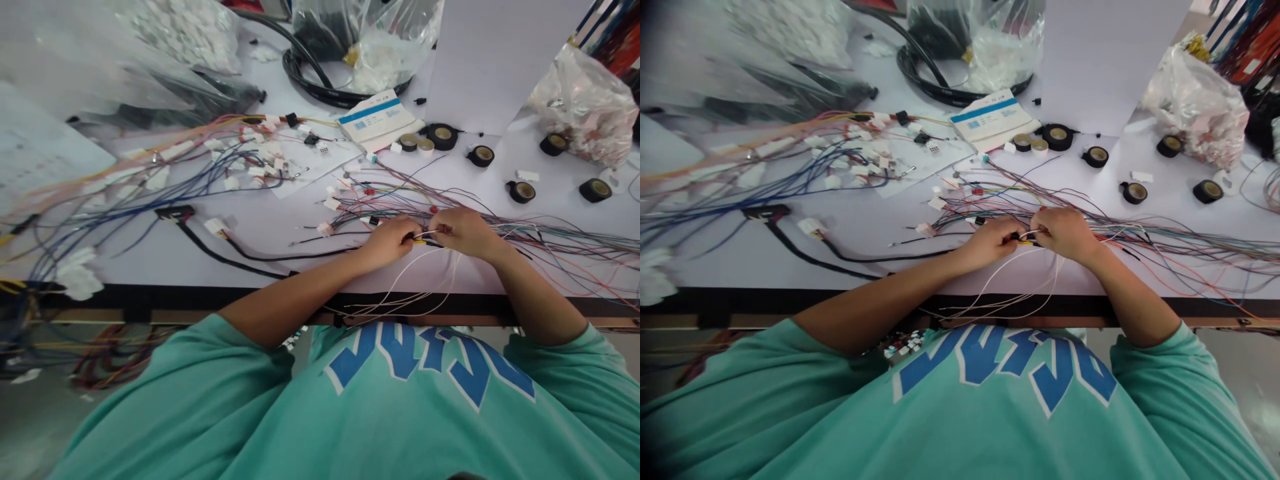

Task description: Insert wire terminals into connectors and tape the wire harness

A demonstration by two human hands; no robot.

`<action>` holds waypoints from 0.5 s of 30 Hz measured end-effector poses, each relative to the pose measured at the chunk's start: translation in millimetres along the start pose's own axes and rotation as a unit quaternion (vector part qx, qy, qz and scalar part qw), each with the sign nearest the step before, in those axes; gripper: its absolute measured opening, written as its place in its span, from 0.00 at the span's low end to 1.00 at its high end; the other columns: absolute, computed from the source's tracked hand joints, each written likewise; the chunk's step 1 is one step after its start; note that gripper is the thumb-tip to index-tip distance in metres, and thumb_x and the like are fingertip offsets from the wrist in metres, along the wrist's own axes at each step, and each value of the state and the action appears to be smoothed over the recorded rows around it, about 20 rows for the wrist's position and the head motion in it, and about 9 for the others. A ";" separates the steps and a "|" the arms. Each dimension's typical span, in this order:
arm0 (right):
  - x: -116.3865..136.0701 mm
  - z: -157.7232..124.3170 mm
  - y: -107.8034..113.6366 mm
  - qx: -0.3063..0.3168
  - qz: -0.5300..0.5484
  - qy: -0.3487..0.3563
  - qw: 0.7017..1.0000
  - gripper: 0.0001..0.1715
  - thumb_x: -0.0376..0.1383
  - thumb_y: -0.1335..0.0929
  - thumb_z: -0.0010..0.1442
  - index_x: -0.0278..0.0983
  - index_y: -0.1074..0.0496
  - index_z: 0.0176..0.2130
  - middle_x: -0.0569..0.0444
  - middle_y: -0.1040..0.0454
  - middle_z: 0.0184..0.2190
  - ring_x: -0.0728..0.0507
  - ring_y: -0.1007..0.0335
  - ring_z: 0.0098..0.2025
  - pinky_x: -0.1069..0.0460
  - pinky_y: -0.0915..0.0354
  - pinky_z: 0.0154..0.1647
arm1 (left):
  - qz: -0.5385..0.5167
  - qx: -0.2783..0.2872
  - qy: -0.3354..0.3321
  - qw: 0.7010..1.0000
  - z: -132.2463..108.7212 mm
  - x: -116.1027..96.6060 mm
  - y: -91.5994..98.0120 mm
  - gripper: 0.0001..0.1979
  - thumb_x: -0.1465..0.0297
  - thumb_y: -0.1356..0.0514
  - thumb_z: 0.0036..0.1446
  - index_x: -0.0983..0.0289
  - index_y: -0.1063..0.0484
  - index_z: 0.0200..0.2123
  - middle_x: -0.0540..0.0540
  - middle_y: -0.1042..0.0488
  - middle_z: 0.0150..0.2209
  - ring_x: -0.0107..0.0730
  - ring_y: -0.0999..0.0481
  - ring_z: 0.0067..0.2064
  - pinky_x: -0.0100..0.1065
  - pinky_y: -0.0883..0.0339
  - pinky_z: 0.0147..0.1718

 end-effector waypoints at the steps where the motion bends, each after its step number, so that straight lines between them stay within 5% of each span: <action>1: -2.8 -1.0 0.0 0.017 0.043 0.001 0.999 0.06 0.33 0.36 0.52 0.36 0.29 0.28 0.55 0.28 0.25 0.49 0.37 0.28 0.54 0.47 0.31 | 0.009 -0.003 -0.004 1.000 -0.4 0.0 -0.7 0.11 0.81 0.48 0.48 0.65 0.29 0.32 0.53 0.28 0.32 0.33 0.31 0.36 0.33 0.37 0.38; 5: -11.4 5.8 23.8 -0.039 0.149 0.009 0.988 0.10 0.38 0.35 0.54 0.36 0.28 0.33 0.54 0.26 0.30 0.49 0.35 0.31 0.54 0.42 0.33 | 0.057 -0.021 -0.046 0.997 -2.6 -5.1 -3.4 0.08 0.77 0.48 0.53 0.65 0.30 0.32 0.55 0.29 0.35 0.34 0.30 0.38 0.33 0.37 0.38; 8: 2.4 32.1 37.0 -0.086 0.084 0.031 0.992 0.11 0.34 0.38 0.56 0.34 0.27 0.36 0.51 0.25 0.34 0.47 0.33 0.35 0.52 0.41 0.37 | 0.120 -0.004 -0.072 0.990 -3.6 -11.5 -8.7 0.10 0.78 0.50 0.55 0.66 0.29 0.33 0.58 0.28 0.35 0.37 0.30 0.39 0.35 0.36 0.37; 12: 59.3 85.1 9.6 -0.016 -0.073 0.118 0.990 0.15 0.29 0.38 0.58 0.33 0.27 0.42 0.45 0.26 0.43 0.40 0.33 0.46 0.48 0.41 0.44 | 0.142 0.019 -0.050 0.988 -2.8 -15.1 -14.1 0.12 0.78 0.51 0.57 0.68 0.27 0.37 0.61 0.25 0.39 0.41 0.28 0.42 0.38 0.35 0.39; 15: 103.0 111.3 -26.3 0.060 -0.157 0.197 0.966 0.15 0.28 0.34 0.57 0.32 0.28 0.45 0.44 0.27 0.48 0.38 0.35 0.52 0.46 0.42 0.49 | 0.057 -0.028 0.007 0.998 -0.6 -11.0 -9.7 0.15 0.78 0.51 0.60 0.68 0.28 0.44 0.60 0.25 0.46 0.39 0.28 0.47 0.37 0.35 0.45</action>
Point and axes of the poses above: each hand's wrist, its own z-axis towards the middle knuckle, its own y-axis out of the back of the hand, x = y × z, the point moved 7 cm from there along z, towards the middle knuckle
